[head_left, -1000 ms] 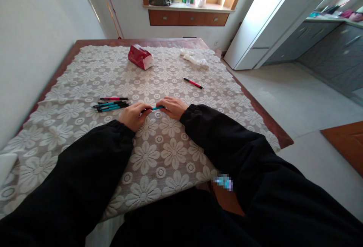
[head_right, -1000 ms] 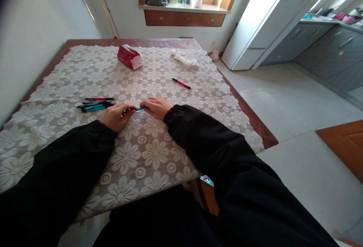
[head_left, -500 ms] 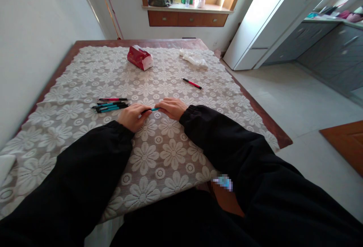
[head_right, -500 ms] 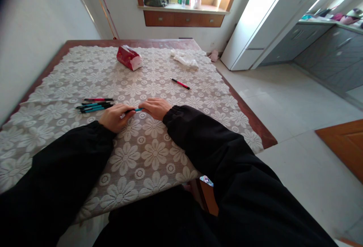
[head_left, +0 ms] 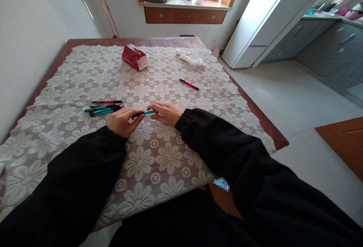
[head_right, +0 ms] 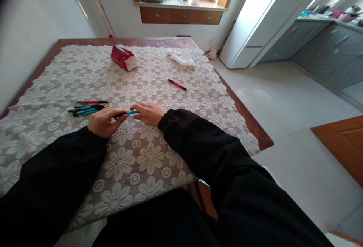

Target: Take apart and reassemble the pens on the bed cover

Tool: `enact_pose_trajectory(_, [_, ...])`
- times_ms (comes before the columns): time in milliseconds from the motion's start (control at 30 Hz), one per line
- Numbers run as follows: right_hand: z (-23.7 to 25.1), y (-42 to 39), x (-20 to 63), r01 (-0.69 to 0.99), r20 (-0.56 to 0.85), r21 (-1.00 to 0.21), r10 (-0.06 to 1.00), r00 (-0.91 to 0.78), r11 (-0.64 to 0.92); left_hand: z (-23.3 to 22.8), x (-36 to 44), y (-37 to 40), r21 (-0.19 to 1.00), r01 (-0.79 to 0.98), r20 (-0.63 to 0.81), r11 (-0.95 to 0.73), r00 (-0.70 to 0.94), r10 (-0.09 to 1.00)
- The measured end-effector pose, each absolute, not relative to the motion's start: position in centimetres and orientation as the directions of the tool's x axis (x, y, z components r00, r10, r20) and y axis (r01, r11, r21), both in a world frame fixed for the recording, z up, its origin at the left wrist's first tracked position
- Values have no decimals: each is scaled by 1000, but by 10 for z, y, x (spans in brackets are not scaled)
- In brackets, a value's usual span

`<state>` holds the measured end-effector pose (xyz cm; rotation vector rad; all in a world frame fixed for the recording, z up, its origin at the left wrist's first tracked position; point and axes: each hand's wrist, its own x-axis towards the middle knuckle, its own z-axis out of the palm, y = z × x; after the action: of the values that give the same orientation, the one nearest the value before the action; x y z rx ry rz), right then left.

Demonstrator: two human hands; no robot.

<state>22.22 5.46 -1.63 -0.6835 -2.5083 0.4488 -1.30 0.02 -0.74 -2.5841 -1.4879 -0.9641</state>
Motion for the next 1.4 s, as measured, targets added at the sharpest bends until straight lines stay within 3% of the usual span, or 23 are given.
enact_pose_trajectory(133, [-17,52,221,411,307,-507,605,-735,757,-7,-16,-2,305,782,497,-543,356,791])
enact_pose_trajectory(667, [-16,51,221,433,356,-411,578,-734,802,-9,-14,-3,259,804,490,-535,368,790])
enact_pose_trajectory(833, [-12,51,224,510,315,-424,650,-691,748,-2,-2,-2,380,823,392,-423,271,879])
enact_pose_trajectory(1000, [-12,57,237,486,314,-433,633,-708,759,-2,15,10,488,782,268,-387,288,919])
enact_pose_trajectory(1167, [-17,58,245,573,305,-409,698,-648,710,-10,25,15,460,770,364,-442,291,885])
enact_pose_trajectory(1400, [-20,56,248,484,387,-360,600,-700,798,-8,25,10,458,741,416,-492,310,855])
